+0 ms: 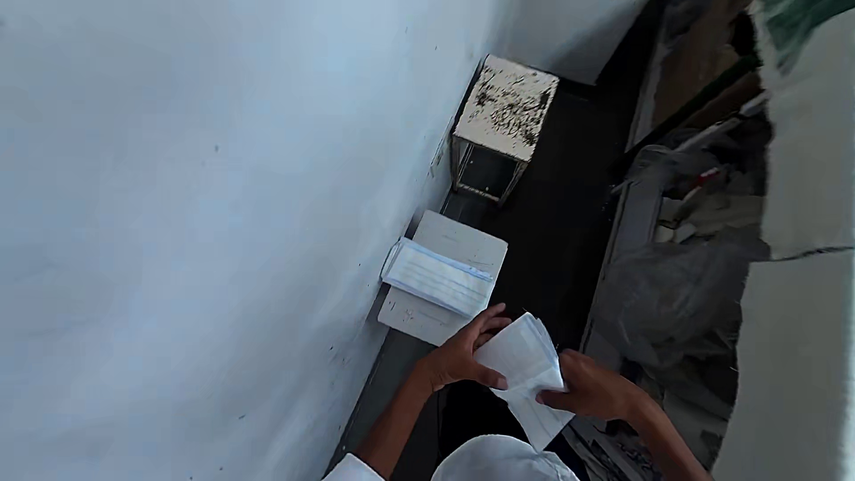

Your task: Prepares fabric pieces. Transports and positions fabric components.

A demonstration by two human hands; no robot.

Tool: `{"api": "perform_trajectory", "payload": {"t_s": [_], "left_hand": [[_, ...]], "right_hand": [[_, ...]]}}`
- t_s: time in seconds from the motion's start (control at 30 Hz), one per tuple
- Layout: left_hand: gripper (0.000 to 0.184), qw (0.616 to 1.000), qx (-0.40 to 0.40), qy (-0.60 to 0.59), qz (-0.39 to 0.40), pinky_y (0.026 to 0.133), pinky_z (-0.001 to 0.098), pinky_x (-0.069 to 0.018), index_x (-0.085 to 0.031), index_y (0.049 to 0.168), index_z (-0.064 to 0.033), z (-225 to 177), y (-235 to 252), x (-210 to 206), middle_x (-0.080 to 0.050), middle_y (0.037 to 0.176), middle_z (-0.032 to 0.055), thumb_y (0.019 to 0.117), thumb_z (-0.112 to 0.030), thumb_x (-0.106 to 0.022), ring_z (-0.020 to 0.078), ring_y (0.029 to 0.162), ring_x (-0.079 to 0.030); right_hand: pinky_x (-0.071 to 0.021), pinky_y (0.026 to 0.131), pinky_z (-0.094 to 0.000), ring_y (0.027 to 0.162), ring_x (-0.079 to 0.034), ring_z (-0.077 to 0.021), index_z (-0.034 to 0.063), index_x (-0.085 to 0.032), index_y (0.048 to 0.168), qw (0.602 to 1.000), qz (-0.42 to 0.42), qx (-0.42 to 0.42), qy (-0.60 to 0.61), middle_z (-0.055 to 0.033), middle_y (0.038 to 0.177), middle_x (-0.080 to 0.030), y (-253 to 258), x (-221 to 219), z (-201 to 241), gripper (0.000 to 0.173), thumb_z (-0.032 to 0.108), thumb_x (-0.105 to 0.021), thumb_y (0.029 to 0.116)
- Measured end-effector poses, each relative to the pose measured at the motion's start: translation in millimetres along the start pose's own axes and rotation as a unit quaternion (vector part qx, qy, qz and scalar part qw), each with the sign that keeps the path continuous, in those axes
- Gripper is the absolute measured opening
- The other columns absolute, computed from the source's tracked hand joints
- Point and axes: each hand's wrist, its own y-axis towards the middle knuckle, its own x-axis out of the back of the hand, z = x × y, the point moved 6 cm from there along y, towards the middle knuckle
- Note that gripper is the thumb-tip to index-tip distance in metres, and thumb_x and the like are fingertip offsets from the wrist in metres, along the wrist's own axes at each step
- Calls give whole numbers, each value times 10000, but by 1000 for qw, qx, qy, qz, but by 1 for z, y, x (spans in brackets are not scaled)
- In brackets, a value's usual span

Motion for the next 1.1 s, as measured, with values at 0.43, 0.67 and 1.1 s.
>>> {"api": "perform_trajectory", "payload": {"t_s": [0.43, 0.67, 1.1], "left_hand": [[386, 968, -7, -130, -214, 737, 274, -587, -687, 1120, -156, 56, -26, 132, -686, 975, -20, 757, -179, -816, 98, 838, -665], [1189, 979, 60, -191, -47, 922, 344, -596, -394, 1565, -151, 111, 14, 114, -697, 1288, 59, 584, -544, -938, 150, 1105, -695], [292, 851, 140, 169, -478, 890, 525, -562, -671, 1097, 73, 35, -19, 231, -713, 990, 197, 907, -120, -779, 272, 933, -699]], "right_hand": [[-586, 845, -270, 904, -701, -61, 88, -597, 1319, 982, 128, -11, 136, -10, 1021, -732, 143, 6, -38, 553, 169, -833, 826], [-605, 770, -369, 852, -708, -140, 282, -437, 1552, 972, 193, 35, 127, -62, 1073, -727, 177, 1, -19, 841, 80, -810, 826], [-579, 719, -327, 746, -690, -163, -24, -695, 1044, 965, 70, -122, 221, -112, 867, -721, 199, 16, -95, 214, -4, -783, 849]]}}
